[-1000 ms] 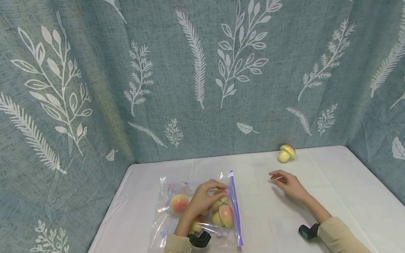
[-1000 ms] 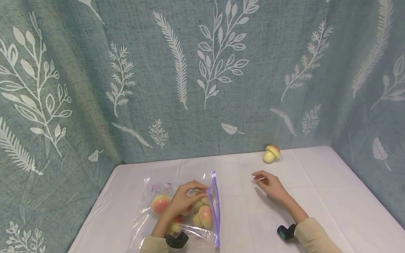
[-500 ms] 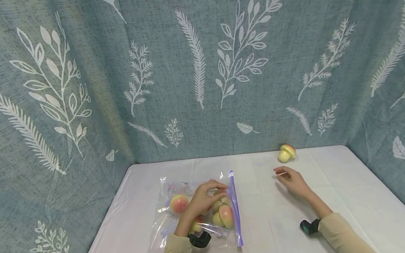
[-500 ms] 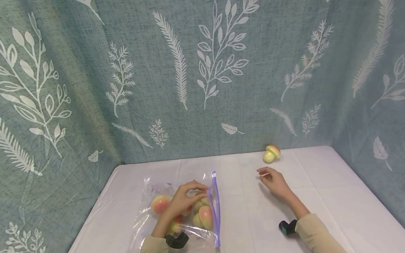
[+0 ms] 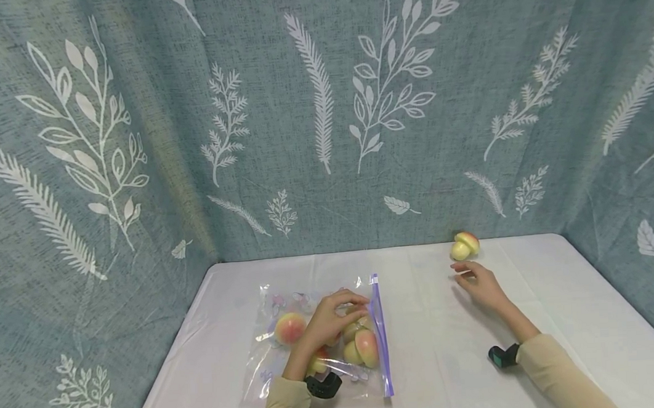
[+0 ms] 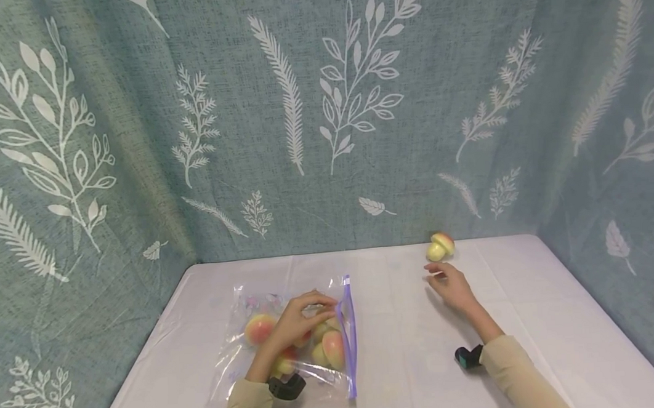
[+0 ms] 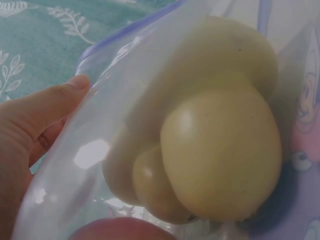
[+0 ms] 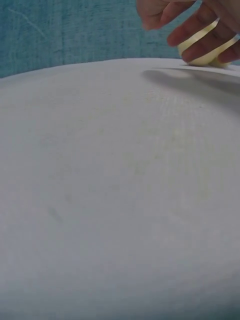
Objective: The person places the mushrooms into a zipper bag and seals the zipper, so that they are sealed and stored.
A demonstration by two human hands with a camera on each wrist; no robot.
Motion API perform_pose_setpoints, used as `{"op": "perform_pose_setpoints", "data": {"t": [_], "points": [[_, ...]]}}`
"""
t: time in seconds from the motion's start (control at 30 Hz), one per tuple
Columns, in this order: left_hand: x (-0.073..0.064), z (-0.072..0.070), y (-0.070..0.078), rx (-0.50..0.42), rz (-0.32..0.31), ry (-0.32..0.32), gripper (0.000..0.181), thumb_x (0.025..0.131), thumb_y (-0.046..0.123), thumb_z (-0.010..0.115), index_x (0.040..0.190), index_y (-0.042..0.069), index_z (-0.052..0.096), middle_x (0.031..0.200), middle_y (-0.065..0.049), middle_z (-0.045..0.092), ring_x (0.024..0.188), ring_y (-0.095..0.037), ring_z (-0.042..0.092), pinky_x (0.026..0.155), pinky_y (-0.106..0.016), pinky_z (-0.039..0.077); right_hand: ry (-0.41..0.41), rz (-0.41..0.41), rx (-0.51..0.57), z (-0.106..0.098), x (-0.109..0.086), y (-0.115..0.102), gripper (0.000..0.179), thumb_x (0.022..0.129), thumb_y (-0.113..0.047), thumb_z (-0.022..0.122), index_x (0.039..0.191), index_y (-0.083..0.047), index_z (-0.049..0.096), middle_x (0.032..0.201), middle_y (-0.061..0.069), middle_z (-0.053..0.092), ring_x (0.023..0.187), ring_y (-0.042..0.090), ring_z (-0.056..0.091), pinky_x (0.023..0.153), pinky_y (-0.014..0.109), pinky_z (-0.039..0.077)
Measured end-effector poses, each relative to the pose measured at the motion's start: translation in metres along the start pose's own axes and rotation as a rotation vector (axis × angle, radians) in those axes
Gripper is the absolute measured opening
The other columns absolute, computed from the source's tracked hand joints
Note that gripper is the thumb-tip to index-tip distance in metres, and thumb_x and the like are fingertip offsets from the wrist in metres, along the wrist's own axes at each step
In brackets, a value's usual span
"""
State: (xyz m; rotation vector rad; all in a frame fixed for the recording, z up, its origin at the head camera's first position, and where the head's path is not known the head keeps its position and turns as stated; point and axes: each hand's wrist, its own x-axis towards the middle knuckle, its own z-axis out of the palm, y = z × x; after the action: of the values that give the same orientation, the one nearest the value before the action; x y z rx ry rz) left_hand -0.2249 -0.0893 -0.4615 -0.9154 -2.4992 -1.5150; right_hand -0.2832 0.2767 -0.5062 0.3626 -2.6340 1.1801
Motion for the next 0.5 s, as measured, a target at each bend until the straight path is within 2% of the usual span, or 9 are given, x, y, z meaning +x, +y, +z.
{"op": "perform_pose_setpoints", "data": {"t": [0.07,0.27,0.5], "points": [[0.0007,0.0024,-0.0097,0.002,-0.001,0.004,0.021,0.083,0.017,0.069,0.103,0.011,0.07,0.097,-0.001,0.068,0.095,-0.02,0.06,0.093,-0.039,0.045,0.013,-0.003,-0.007,-0.0004,0.0012,0.0018,0.027,0.089,-0.004,0.059,0.114,0.006,0.057,0.108,0.027,0.06,0.096,0.042,0.059,0.083,0.05,0.05],[0.0005,0.0027,-0.0148,-0.018,0.0,-0.006,0.021,0.083,0.024,0.069,0.104,0.019,0.07,0.095,0.008,0.067,0.094,-0.007,0.058,0.094,-0.034,0.044,0.04,0.007,-0.05,-0.001,0.0052,0.0062,0.031,0.089,-0.005,0.058,0.117,0.007,0.055,0.114,0.027,0.056,0.103,0.042,0.055,0.087,0.052,0.047],[0.0,0.0039,-0.0146,-0.033,-0.002,-0.002,0.022,0.083,0.024,0.069,0.104,0.017,0.07,0.095,0.005,0.067,0.093,-0.011,0.059,0.093,-0.042,0.045,0.081,0.024,-0.073,-0.0029,0.0104,0.0073,0.034,0.088,-0.008,0.06,0.118,0.007,0.054,0.114,0.026,0.053,0.105,0.042,0.051,0.089,0.053,0.044]]}}
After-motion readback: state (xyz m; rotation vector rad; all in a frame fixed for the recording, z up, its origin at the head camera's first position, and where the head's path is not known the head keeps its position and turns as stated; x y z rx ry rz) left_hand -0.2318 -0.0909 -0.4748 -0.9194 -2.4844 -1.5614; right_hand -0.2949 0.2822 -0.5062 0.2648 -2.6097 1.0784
